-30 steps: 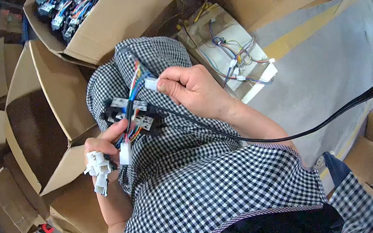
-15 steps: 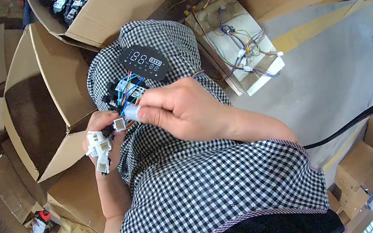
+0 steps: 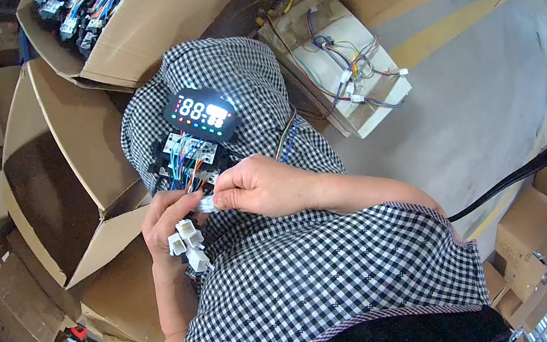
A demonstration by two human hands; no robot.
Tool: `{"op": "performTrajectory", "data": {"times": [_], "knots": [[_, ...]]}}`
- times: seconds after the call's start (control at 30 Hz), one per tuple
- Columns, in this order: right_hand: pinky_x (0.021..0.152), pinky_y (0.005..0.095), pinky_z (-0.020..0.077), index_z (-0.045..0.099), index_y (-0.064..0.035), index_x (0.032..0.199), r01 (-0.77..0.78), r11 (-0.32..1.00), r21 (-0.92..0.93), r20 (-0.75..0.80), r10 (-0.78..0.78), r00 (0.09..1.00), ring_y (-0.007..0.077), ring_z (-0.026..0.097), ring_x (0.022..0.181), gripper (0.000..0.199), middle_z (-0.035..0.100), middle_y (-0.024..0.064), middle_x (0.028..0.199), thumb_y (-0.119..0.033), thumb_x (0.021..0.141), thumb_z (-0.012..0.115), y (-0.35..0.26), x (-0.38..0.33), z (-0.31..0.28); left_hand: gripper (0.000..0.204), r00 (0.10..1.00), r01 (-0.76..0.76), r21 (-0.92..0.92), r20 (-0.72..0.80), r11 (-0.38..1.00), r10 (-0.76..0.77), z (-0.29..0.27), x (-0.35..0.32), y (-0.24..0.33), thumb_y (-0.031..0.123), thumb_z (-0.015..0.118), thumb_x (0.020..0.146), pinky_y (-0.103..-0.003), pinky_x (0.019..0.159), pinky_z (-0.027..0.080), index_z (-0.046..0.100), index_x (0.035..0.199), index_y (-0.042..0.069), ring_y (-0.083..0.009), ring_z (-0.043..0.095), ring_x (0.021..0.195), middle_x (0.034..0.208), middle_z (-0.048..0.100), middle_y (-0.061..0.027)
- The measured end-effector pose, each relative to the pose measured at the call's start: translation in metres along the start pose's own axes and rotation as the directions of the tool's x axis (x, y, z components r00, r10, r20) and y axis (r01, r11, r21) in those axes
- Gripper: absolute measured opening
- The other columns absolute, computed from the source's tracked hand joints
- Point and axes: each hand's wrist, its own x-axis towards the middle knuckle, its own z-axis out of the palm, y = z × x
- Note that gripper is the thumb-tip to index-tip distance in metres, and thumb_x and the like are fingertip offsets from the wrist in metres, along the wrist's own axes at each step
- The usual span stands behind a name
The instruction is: The person connects electronic modules with wire harnesses by hand, then places the assembled modules into a cardboard box.
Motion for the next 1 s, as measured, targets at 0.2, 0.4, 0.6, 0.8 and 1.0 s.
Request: {"op": "performTrajectory", "data": {"times": [0.2,0.4,0.6,0.8,1.0], "knots": [[0.063,0.0339,0.0474,0.069,-0.0031,0.098,-0.005,1.000,-0.013,-0.072,0.004,0.997,0.0182,0.061,0.065,0.026,0.065,0.0113,0.072,-0.028,0.096,0.062,-0.010,0.007,0.000,0.042,1.000,0.019,-0.006,0.000,1.000,-0.019,-0.004,0.004,-0.008,0.003,0.078,0.063,-0.029,0.060,0.053,0.073,0.104,0.005,-0.0187,0.067,0.071,0.086,0.066,-0.0084],[0.056,0.0244,0.0431,0.068,-0.0010,0.097,0.125,0.986,-0.107,-0.105,-0.136,0.985,0.0049,0.054,0.061,0.023,0.061,0.0005,0.067,-0.022,0.099,0.060,-0.021,-0.002,-0.002,0.038,0.984,-0.070,0.158,-0.154,0.985,0.094,-0.022,0.010,0.012,-0.001,0.076,0.065,-0.029,0.061,0.052,0.074,0.103,0.006,-0.0195,0.064,0.074,0.086,0.065,-0.0087],[0.053,0.0212,0.0355,0.068,-0.0009,0.097,0.176,0.981,0.081,-0.461,-0.120,0.879,0.0022,0.043,0.058,0.021,0.052,-0.0060,0.064,-0.020,0.099,0.060,-0.020,-0.011,-0.035,0.038,0.118,0.164,0.384,-0.922,0.909,0.369,-0.181,-0.011,0.016,0.032,0.060,0.100,-0.020,0.056,0.046,0.060,0.112,-0.004,-0.0115,0.057,0.074,0.097,0.064,-0.0131],[0.050,0.0220,0.0336,0.067,0.0016,0.095,0.160,0.983,-0.090,-0.600,-0.181,0.779,0.0013,0.041,0.056,0.025,0.049,-0.0071,0.060,-0.022,0.100,0.060,-0.008,0.002,-0.039,0.028,0.728,0.297,0.741,-0.584,0.602,0.359,-0.244,-0.058,-0.125,-0.007,0.066,0.082,-0.036,0.090,0.049,0.064,0.108,0.003,-0.0247,0.062,0.101,0.108,0.066,-0.0112],[0.051,0.0357,0.0446,0.067,-0.0026,0.090,0.081,0.829,-0.553,-0.577,-0.452,0.680,0.0266,0.060,0.055,0.021,0.061,0.0126,0.064,-0.022,0.095,0.063,-0.019,0.026,-0.043,0.045,0.583,0.812,0.176,-0.225,0.556,-0.781,-0.177,-0.060,-0.191,-0.005,0.077,0.069,-0.039,0.086,0.050,0.063,0.111,0.003,-0.0207,0.062,0.098,0.107,0.068,-0.0102]]}}
